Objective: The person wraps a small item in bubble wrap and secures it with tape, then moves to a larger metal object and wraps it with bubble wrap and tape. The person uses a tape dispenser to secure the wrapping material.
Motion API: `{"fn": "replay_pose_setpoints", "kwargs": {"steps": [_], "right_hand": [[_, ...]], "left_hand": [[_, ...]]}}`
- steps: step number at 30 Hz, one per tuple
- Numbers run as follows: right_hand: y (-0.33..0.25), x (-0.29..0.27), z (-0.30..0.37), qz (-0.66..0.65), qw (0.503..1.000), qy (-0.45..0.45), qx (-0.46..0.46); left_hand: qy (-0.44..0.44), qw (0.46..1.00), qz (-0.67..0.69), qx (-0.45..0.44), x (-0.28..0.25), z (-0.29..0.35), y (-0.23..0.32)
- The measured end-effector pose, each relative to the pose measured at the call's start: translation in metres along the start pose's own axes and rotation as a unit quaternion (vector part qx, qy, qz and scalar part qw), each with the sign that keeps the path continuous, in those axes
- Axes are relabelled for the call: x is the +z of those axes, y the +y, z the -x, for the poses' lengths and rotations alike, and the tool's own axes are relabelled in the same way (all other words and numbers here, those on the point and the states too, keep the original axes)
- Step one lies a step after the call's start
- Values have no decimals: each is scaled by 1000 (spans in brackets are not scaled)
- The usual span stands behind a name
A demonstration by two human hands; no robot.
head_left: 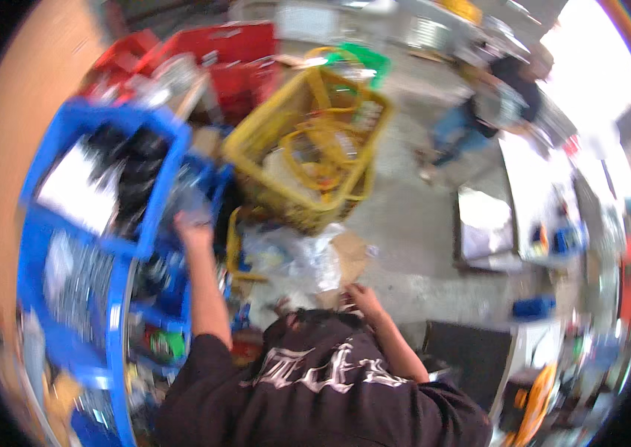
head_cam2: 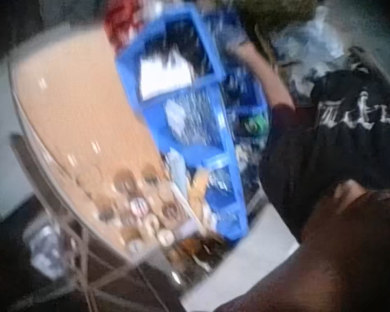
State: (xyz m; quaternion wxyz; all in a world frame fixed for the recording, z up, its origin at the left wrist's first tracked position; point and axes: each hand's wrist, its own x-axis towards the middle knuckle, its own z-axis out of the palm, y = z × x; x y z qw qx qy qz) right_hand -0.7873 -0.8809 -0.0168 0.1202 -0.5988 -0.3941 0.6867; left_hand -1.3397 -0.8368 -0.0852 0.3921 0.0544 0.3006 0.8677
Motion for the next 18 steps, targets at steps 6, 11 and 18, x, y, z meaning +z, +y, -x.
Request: {"fn": "replay_pose_setpoints", "kwargs": {"steps": [6,11,18], "right_hand": [[65,-22,-20,-28,997,76,-12],[61,-30,3,-69,992,106,19],[53,-68,4,-45,991,95,87]], "left_hand": [[123,893,-410,139,3,-70,37],[239,782,-491,300,-30,-83,62],[292,954,11,68,12,-21,31]]}}
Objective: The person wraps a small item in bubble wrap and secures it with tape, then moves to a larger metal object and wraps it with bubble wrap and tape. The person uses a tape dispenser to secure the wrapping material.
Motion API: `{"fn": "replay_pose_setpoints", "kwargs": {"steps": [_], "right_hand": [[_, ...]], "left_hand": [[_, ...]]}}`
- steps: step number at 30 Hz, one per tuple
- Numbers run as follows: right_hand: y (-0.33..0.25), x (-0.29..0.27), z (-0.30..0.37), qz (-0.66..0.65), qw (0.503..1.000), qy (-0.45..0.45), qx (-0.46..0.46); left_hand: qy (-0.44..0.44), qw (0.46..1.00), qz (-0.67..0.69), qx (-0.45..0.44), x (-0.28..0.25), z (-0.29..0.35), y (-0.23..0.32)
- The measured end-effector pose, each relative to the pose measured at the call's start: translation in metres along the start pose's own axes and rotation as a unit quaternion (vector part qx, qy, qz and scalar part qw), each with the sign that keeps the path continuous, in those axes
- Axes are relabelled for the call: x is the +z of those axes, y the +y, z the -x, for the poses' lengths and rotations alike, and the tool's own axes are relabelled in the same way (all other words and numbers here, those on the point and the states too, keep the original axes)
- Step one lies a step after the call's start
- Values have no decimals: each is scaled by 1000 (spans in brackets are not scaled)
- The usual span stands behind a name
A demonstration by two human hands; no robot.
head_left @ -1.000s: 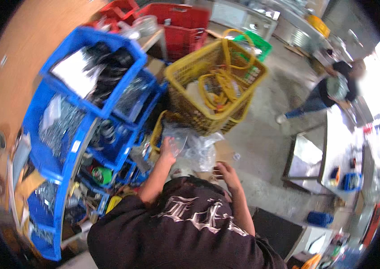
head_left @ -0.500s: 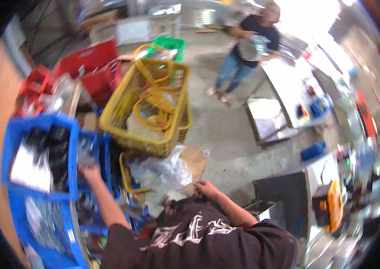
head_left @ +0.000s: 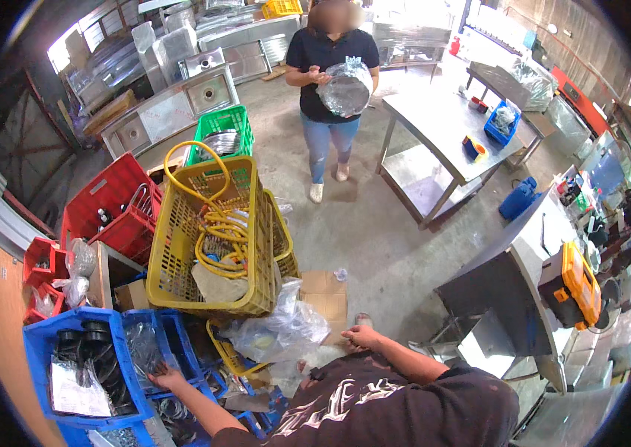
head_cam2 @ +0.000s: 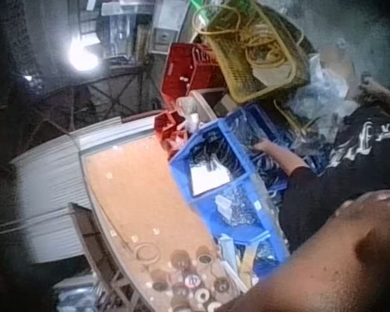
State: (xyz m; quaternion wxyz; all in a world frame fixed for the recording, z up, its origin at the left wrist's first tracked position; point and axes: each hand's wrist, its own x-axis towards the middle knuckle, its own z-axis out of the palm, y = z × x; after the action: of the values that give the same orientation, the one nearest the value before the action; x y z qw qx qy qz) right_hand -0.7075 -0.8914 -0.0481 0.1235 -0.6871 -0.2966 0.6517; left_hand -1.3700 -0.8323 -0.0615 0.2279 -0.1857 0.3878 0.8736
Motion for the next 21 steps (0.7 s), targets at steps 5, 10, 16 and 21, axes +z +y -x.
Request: {"fn": "replay_pose_setpoints", "kwargs": {"steps": [5,10,16,21], "right_hand": [[-1,-53,-30,12,1000,-2,-14],[-16,-111,-48,-83,995,48,-28],[3,-159,-78,-189,979,60,-49],[48,-182,-87,-225,974,30,0]], "left_hand": [[-53,989,-140,6,-52,80,-56],[-257,865,-344,-260,-167,170,-180],[-332,592,-670,-300,-216,291,-263],[-221,630,-695,-268,-159,288,-271]]}}
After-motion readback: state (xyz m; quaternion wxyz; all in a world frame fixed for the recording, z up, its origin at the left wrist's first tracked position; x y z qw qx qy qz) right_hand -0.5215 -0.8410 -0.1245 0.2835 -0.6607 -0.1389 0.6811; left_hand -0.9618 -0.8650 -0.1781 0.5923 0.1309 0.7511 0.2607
